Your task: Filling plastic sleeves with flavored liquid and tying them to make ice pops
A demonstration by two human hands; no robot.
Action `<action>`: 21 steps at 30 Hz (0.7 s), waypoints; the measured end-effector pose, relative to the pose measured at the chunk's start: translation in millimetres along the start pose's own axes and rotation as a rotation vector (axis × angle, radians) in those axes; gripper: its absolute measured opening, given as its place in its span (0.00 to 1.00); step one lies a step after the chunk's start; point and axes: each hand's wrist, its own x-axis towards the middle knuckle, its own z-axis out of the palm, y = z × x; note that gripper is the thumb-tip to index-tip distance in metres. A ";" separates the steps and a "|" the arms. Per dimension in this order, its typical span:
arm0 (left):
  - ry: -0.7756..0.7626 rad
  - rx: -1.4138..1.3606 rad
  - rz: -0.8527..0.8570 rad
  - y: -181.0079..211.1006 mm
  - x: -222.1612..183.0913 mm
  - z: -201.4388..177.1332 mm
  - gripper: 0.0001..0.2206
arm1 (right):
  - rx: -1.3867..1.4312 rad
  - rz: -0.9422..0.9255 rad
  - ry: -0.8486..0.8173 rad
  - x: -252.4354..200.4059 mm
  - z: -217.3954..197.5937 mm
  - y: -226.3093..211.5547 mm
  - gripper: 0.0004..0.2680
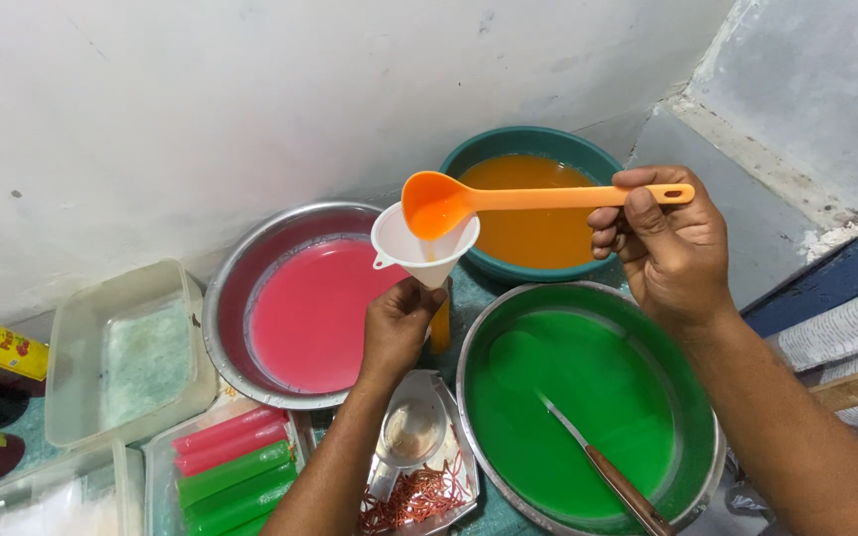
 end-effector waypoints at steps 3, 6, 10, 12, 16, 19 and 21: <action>0.016 0.000 -0.001 -0.4 -1.1 1.1 0.06 | 0.055 0.021 0.032 -1.4 1.7 -1.6 0.07; 0.006 0.000 -0.047 7.7 -2.9 2.6 0.09 | 0.075 0.030 0.062 -0.1 -3.2 2.5 0.07; 0.020 0.034 0.006 -4.5 -0.6 2.5 0.05 | 0.053 0.035 0.118 -1.8 -1.8 -3.8 0.08; 0.011 0.074 0.056 -12.8 1.6 0.3 0.08 | 0.099 0.040 0.193 -0.2 -6.8 -1.9 0.08; 0.022 0.045 0.048 0.9 -4.5 -4.0 0.07 | 0.176 0.050 0.281 1.2 -20.7 3.6 0.08; 0.055 0.065 0.062 6.5 -6.7 -7.1 0.05 | 0.170 0.059 0.333 -0.1 -31.3 10.0 0.07; 0.037 0.047 0.144 10.4 -8.5 -9.8 0.05 | 0.099 0.038 0.331 -2.1 -38.1 16.0 0.06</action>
